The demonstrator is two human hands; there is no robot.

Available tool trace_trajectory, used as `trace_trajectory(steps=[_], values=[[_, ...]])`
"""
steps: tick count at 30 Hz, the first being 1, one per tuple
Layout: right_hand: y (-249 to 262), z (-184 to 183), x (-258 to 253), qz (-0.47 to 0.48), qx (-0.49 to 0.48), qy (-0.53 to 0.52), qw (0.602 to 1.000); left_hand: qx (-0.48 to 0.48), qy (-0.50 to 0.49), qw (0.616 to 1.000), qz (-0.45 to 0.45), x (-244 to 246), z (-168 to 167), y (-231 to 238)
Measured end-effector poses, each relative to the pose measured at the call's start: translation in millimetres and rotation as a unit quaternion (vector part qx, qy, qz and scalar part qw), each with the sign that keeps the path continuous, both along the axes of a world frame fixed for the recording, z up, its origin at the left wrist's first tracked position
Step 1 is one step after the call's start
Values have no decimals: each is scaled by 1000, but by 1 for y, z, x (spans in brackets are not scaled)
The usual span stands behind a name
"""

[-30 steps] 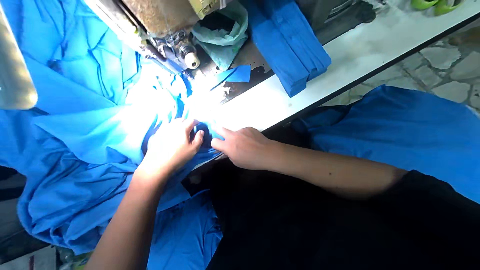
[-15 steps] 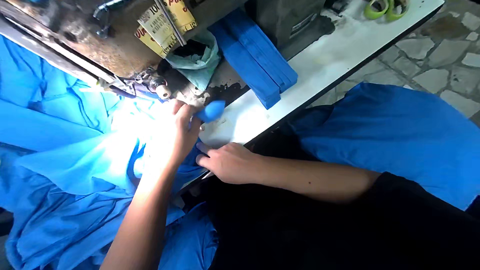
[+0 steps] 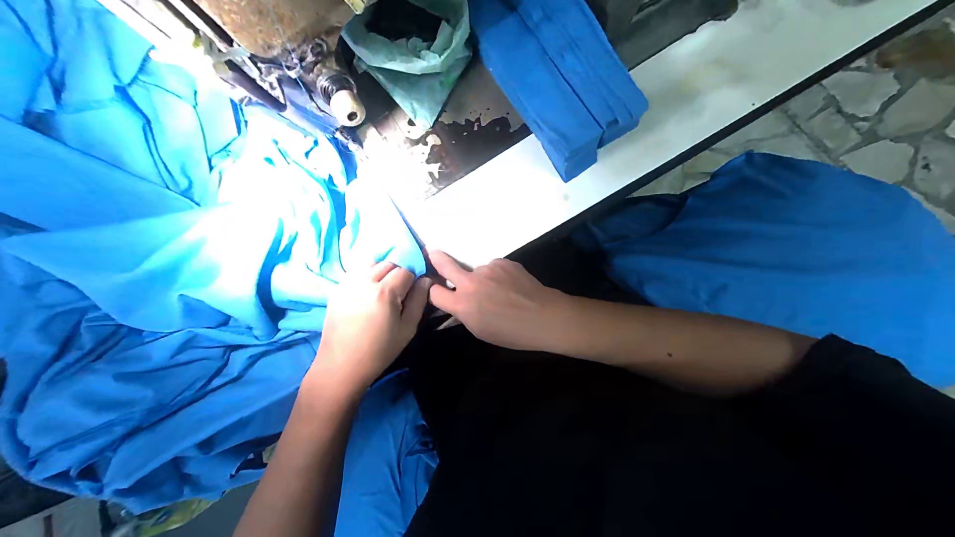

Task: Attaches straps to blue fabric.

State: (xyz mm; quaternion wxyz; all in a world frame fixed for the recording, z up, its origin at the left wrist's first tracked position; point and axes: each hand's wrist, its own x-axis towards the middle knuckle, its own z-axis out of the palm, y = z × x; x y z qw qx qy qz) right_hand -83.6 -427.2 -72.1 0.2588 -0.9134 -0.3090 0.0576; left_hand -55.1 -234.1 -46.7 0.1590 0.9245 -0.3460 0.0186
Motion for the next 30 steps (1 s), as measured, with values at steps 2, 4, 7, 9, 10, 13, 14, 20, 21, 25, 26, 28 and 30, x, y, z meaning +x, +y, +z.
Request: trace_trajectory(steps=[2, 4, 7, 9, 10, 13, 14, 20, 21, 25, 26, 28, 30], values=[[0, 3, 0, 1, -19, 15, 1000, -8, 47, 999, 15, 4, 14, 1], [0, 2, 0, 2, -21, 11, 1000, -50, 39, 997, 37, 14, 29, -2], [-2, -6, 1, -1, 20, -28, 999, -41, 31, 993, 108, 46, 36, -18], [-2, -12, 1, -3, 37, -50, 998, 17, 37, 985, 166, 67, 33, -32], [-2, -14, 1, -5, 42, -55, 998, 54, 48, 980, 188, 77, 30, -37], [-2, -14, 1, -4, 35, -62, 997, 112, 67, 969, 209, 96, 12, -38], [-2, -14, 1, -4, 29, -61, 998, 116, 62, 971, 200, 98, 6, -34], [-2, -19, 0, -9, 42, -96, 994, 16, 32, 994, 107, 72, -10, -8], [-1, -20, 0, -11, 43, -101, 994, -3, 30, 994, 104, 67, -13, -5], [0, -24, 0, -13, 58, -110, 992, -47, 30, 993, 108, 50, -22, 4], [0, -23, 0, -9, 58, -107, 993, -51, 35, 993, 105, 48, -23, 5], [-1, -24, 1, -2, 51, -111, 993, -58, 41, 992, 100, 45, -23, 6], [-2, -23, 1, 4, 46, -113, 993, -69, 45, 990, 114, 43, -20, 6]])
